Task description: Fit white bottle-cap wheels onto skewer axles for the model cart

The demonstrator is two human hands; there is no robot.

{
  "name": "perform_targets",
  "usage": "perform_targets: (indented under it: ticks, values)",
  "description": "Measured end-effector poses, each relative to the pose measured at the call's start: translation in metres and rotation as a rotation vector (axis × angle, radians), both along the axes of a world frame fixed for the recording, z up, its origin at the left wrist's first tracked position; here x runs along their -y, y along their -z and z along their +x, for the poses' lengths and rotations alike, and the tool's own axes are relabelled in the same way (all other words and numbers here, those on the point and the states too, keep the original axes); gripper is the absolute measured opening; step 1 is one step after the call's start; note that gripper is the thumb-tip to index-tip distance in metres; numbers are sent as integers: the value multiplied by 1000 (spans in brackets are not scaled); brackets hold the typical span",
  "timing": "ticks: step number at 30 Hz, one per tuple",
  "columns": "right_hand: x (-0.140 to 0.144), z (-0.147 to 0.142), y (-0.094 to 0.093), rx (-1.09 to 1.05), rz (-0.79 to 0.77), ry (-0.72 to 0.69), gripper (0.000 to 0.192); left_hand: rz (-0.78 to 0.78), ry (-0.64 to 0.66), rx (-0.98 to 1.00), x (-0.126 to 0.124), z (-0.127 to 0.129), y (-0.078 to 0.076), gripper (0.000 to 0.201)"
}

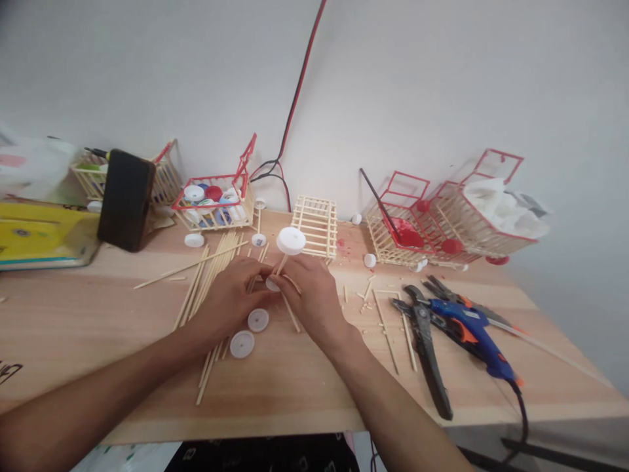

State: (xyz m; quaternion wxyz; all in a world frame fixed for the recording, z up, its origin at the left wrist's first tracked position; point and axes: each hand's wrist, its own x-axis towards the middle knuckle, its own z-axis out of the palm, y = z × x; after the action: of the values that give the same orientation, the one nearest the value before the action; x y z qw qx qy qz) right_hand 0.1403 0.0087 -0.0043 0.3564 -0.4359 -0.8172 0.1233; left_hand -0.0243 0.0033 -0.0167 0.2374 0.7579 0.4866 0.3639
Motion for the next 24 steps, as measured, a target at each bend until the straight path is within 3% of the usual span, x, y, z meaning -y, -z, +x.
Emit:
perform_targets:
  ticks: [24]
  values:
    - [0, 1, -3, 78, 2, 42, 13, -7, 7, 0, -1, 1, -1, 17]
